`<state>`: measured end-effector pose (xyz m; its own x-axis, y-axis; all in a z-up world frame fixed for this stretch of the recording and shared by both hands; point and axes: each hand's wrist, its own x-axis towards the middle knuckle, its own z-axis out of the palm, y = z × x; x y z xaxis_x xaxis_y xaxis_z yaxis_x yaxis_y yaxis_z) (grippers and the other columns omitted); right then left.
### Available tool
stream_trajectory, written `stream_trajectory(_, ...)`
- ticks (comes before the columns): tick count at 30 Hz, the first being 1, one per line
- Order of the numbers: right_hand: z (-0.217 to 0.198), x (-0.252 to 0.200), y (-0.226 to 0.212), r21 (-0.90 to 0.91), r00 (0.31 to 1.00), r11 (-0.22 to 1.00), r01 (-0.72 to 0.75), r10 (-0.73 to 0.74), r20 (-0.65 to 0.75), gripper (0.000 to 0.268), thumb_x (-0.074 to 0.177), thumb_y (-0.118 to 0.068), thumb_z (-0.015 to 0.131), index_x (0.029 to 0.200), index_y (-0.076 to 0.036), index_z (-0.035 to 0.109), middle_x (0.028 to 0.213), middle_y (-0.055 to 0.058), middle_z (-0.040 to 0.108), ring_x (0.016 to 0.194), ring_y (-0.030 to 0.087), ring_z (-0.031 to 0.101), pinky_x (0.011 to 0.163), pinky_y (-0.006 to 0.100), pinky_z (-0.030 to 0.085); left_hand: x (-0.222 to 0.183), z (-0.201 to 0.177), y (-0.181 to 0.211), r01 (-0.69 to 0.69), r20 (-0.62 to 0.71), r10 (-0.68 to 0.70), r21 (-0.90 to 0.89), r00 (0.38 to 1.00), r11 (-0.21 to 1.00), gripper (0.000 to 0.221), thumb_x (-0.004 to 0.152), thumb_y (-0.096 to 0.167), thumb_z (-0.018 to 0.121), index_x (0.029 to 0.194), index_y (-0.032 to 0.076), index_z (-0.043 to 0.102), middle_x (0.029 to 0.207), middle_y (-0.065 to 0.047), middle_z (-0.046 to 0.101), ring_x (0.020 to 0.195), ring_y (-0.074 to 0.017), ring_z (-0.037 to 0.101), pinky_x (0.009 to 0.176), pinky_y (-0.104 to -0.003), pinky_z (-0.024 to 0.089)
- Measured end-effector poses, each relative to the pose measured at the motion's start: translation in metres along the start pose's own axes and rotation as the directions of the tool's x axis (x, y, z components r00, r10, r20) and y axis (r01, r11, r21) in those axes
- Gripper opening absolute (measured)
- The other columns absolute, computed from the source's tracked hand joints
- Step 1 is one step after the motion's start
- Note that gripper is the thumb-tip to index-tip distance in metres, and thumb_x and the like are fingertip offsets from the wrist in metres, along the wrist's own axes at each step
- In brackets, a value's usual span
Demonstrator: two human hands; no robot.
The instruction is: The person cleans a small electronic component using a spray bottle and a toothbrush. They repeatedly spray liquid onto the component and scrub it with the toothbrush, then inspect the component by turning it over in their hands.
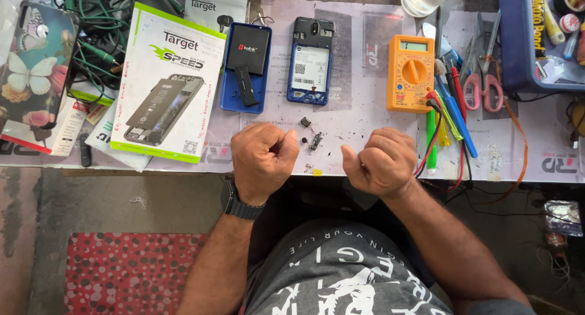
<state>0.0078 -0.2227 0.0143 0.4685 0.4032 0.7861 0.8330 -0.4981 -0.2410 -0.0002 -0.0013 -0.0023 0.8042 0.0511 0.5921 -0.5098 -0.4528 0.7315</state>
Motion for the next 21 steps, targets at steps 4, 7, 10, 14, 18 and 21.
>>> stream_trajectory(4,0.001,-0.005,0.002,0.012,1.000,1.000,-0.023,0.023,-0.011,0.048,0.078,0.008,0.076,0.059,-0.008,0.034,0.054,0.006,0.042,0.045,0.023,0.044,0.046,0.037,0.032,0.001,0.000,0.000,-0.012,0.000,0.012,0.002,1.000,1.000,0.042,0.084,0.000,0.074,0.063,0.005,0.038,0.056,-0.007,0.041,0.050,-0.0241,0.040,0.051,-0.039,0.032)
stream_trajectory(7,0.002,-0.002,0.001,0.004,0.999,1.000,-0.030,0.030,0.014,0.046,0.082,0.002,0.079,0.065,-0.011,0.038,0.057,0.005,0.044,0.046,0.023,0.046,0.047,0.037,0.034,0.000,0.000,0.000,0.001,-0.002,-0.001,-0.010,1.000,1.000,0.042,0.085,0.000,0.074,0.064,0.005,0.038,0.056,-0.007,0.042,0.050,-0.0241,0.041,0.051,-0.039,0.032)
stream_trajectory(10,-0.001,0.007,-0.008,-0.059,0.990,0.992,-0.109,0.114,0.083,0.052,0.086,-0.038,0.087,0.100,0.000,0.054,0.080,0.008,0.056,0.065,0.022,0.056,0.056,0.036,0.045,0.001,-0.001,-0.001,-0.007,-0.004,0.007,-0.008,1.000,1.000,0.040,0.085,0.000,0.073,0.064,0.005,0.039,0.057,-0.006,0.044,0.051,-0.0240,0.043,0.052,-0.039,0.033)
stream_trajectory(14,-0.029,0.012,-0.015,-0.045,0.985,0.985,-0.168,0.166,-0.047,0.050,0.085,-0.035,0.081,0.098,-0.002,0.046,0.085,0.007,0.050,0.070,0.018,0.048,0.057,0.033,0.039,0.002,0.000,0.000,0.013,0.004,-0.013,-0.012,1.000,1.000,0.040,0.084,0.000,0.073,0.063,0.005,0.040,0.056,-0.007,0.043,0.050,-0.0236,0.042,0.051,-0.039,0.033)
stream_trajectory(18,-0.021,0.002,-0.014,0.086,0.876,0.874,-0.478,0.482,-0.032,0.042,0.087,-0.019,0.079,0.085,-0.006,0.038,0.075,0.001,0.040,0.065,0.012,0.037,0.053,0.031,0.031,0.002,0.000,0.002,0.017,0.009,-0.017,-0.003,1.000,1.000,0.042,0.084,0.000,0.073,0.062,0.004,0.038,0.055,-0.007,0.042,0.049,-0.0235,0.041,0.051,-0.039,0.032)
stream_trajectory(21,-0.005,-0.011,-0.006,0.241,0.733,0.699,-0.673,0.673,0.098,0.046,0.088,-0.007,0.076,0.076,-0.008,0.032,0.067,-0.003,0.033,0.062,0.008,0.030,0.051,0.029,0.026,0.003,0.000,0.001,0.026,0.004,-0.026,-0.008,1.000,1.000,0.042,0.085,0.000,0.073,0.062,0.004,0.039,0.056,-0.007,0.042,0.049,-0.0233,0.041,0.050,-0.039,0.032)
